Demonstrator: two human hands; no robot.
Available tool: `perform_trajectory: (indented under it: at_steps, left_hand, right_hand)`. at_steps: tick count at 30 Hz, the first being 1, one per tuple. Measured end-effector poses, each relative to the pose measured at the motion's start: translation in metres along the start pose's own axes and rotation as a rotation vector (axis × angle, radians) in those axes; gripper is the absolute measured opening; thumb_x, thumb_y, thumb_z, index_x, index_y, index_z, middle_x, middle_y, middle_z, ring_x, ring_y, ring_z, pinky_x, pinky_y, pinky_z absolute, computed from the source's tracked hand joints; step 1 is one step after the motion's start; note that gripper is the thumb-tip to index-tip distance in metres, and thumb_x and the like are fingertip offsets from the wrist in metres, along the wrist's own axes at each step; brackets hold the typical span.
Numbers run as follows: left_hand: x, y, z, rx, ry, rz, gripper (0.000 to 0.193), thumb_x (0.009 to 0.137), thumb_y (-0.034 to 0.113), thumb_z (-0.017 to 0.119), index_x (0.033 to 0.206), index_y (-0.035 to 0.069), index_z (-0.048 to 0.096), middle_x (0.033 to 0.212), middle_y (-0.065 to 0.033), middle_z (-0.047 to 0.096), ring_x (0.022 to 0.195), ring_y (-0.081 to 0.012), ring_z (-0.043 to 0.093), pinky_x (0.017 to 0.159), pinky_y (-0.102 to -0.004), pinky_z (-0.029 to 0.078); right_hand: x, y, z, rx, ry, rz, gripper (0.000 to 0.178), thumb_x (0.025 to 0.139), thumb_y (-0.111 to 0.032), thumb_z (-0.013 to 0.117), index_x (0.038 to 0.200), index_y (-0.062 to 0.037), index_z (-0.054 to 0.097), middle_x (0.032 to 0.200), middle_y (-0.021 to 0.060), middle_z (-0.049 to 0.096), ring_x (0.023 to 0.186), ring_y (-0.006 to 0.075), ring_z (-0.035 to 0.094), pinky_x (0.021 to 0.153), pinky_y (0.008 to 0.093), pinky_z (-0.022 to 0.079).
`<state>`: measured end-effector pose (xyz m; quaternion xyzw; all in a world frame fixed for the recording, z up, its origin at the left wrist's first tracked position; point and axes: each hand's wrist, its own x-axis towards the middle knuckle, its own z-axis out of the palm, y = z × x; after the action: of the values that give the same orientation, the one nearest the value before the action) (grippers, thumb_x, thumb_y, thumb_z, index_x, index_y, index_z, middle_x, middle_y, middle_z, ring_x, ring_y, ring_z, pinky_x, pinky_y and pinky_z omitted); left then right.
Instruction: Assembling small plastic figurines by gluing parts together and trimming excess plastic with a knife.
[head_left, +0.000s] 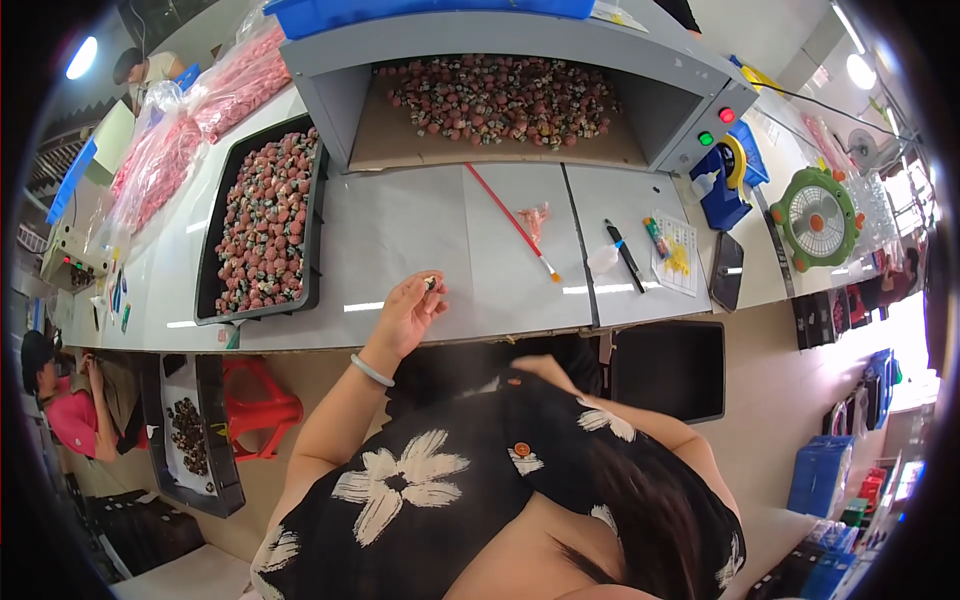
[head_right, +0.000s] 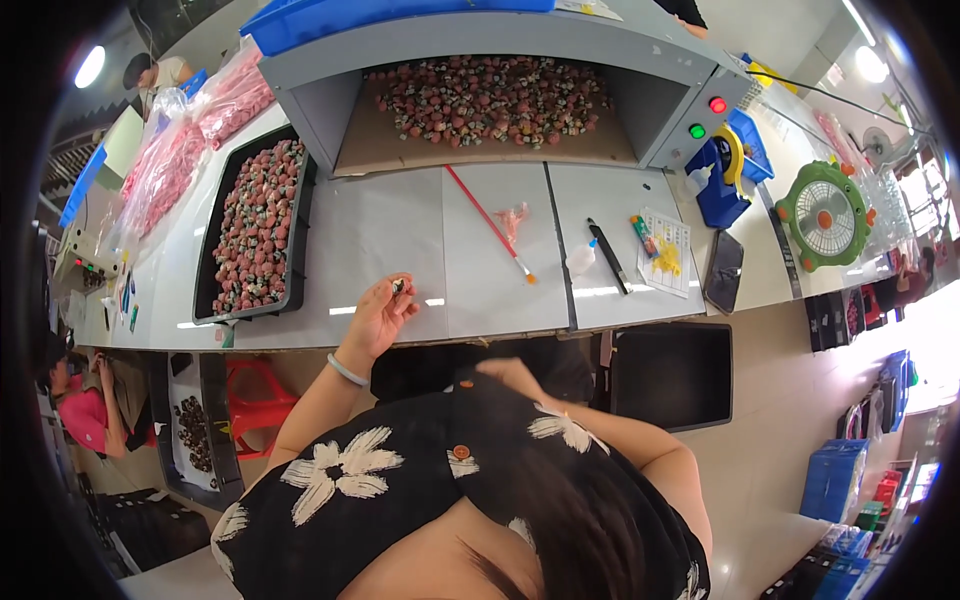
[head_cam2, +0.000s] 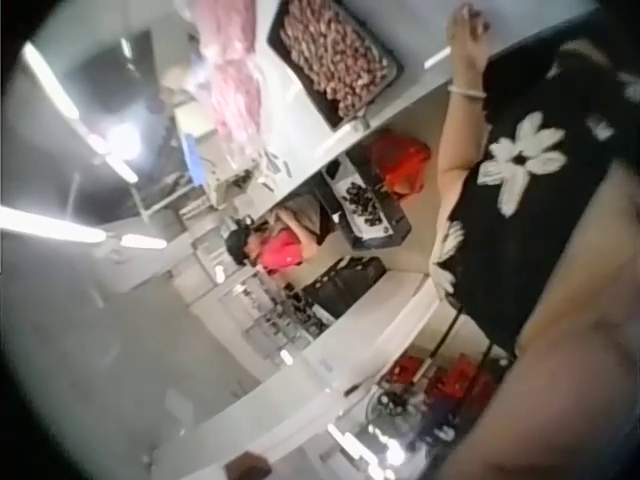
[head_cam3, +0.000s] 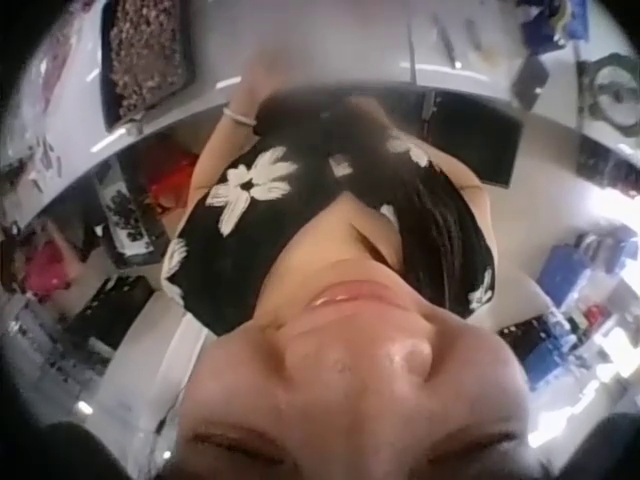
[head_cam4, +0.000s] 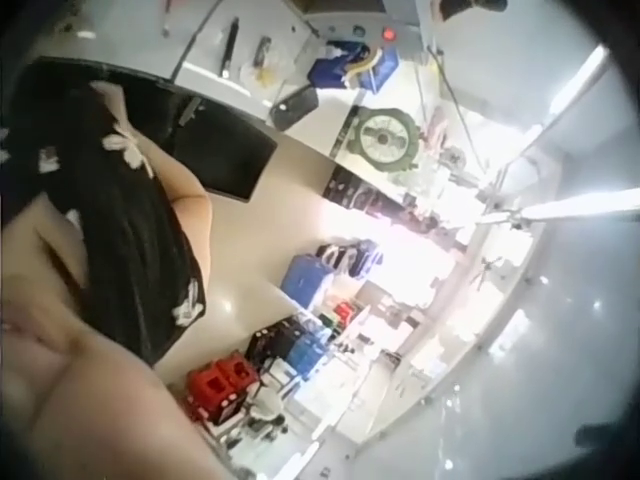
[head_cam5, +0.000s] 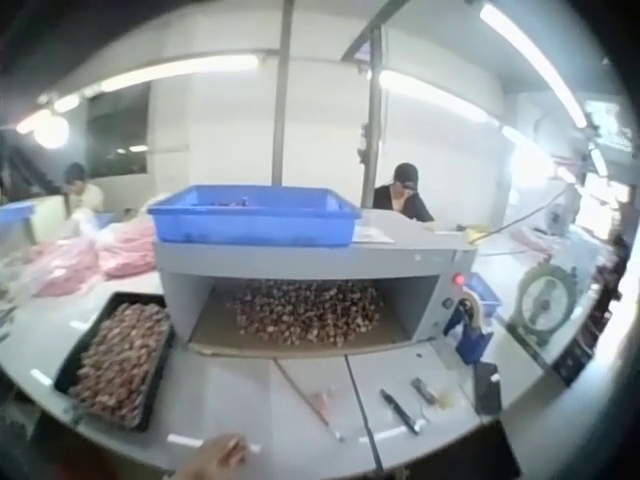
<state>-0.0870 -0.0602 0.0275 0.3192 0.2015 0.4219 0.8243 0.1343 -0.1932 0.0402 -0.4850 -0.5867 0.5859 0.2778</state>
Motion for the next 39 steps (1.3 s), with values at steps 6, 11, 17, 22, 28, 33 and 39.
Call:
perform_trajectory:
  at_steps: [6, 11, 17, 22, 28, 33, 39]
  left_hand:
    - [0.014, -0.001, -0.003, 0.01, 0.008, -0.025, 0.036, 0.087, 0.029, 0.052, 0.108, -0.001, 0.05, 0.091, -0.0032, 0.053, 0.065, -0.0063, 0.045, 0.079, -0.0296, 0.044]
    - [0.019, 0.0, -0.002, 0.008, 0.019, -0.021, 0.036, 0.087, 0.028, 0.052, 0.109, -0.001, 0.05, 0.091, -0.003, 0.053, 0.064, -0.0065, 0.045, 0.078, -0.0294, 0.045]
    - [0.023, -0.013, -0.005, -0.016, 0.03, -0.058, 0.038, 0.086, 0.029, 0.053, 0.109, -0.001, 0.05, 0.089, -0.0022, 0.053, 0.064, -0.0065, 0.045, 0.078, -0.0295, 0.045]
    - [0.038, -0.038, -0.031, -0.032, 0.115, -0.031, 0.039, 0.085, 0.032, 0.054, 0.108, 0.001, 0.051, 0.093, -0.0031, 0.054, 0.075, -0.0074, 0.047, 0.08, -0.0308, 0.044]
    - [0.061, -0.059, -0.075, -0.082, 0.059, 0.036, 0.041, 0.086, 0.031, 0.052, 0.109, -0.003, 0.049, 0.095, -0.0066, 0.053, 0.065, -0.0077, 0.043, 0.08, -0.0324, 0.045]
    - [0.06, -0.072, -0.093, -0.119, 0.044, 0.026, 0.04, 0.087, 0.032, 0.051, 0.108, -0.002, 0.049, 0.096, -0.0054, 0.05, 0.065, -0.0078, 0.041, 0.081, -0.0331, 0.043]
    - [0.059, -0.071, -0.087, -0.127, 0.005, 0.033, 0.039, 0.088, 0.032, 0.049, 0.105, -0.002, 0.049, 0.097, -0.0045, 0.047, 0.066, -0.0076, 0.04, 0.082, -0.0332, 0.042]
  right_hand:
    - [0.017, -0.012, -0.024, -0.131, -0.246, 0.054, 0.029, 0.082, -0.007, 0.053, 0.111, -0.0013, 0.055, 0.095, 0.0095, 0.062, 0.084, 0.0134, 0.059, 0.075, 0.024, 0.047]
    - [0.017, 0.038, -0.026, -0.197, -0.426, 0.125, 0.033, 0.086, -0.022, 0.047, 0.113, -0.0041, 0.053, 0.1, 0.0149, 0.06, 0.101, 0.0244, 0.055, 0.084, 0.0285, 0.043]
    - [0.02, 0.079, -0.023, 0.193, 0.002, 0.136, 0.016, 0.079, -0.015, 0.061, 0.085, -0.0005, 0.063, 0.081, 0.008, 0.063, 0.073, 0.0109, 0.057, 0.066, 0.0232, 0.046]
    - [0.026, 0.125, -0.056, 0.084, -0.055, 0.422, 0.031, 0.083, -0.032, 0.055, 0.087, -0.0018, 0.063, 0.073, 0.008, 0.063, 0.066, 0.0131, 0.056, 0.061, 0.0262, 0.046]
    - [-0.004, 0.141, -0.091, -0.334, -0.693, 0.002, 0.014, 0.08, -0.01, 0.052, 0.07, -0.0001, 0.052, 0.055, 0.0024, 0.048, 0.048, 0.0099, 0.044, 0.045, 0.0255, 0.037]
    - [-0.009, 0.15, -0.087, -0.008, -0.298, 0.339, 0.016, 0.078, -0.005, 0.053, 0.064, 0.0013, 0.049, 0.053, 0.0027, 0.051, 0.049, 0.0082, 0.048, 0.047, 0.0232, 0.04]
    - [-0.013, 0.161, -0.107, -0.055, -0.338, 0.601, 0.014, 0.078, -0.01, 0.055, 0.07, 0.0014, 0.059, 0.057, 0.0081, 0.056, 0.052, 0.0122, 0.055, 0.053, 0.0262, 0.045]
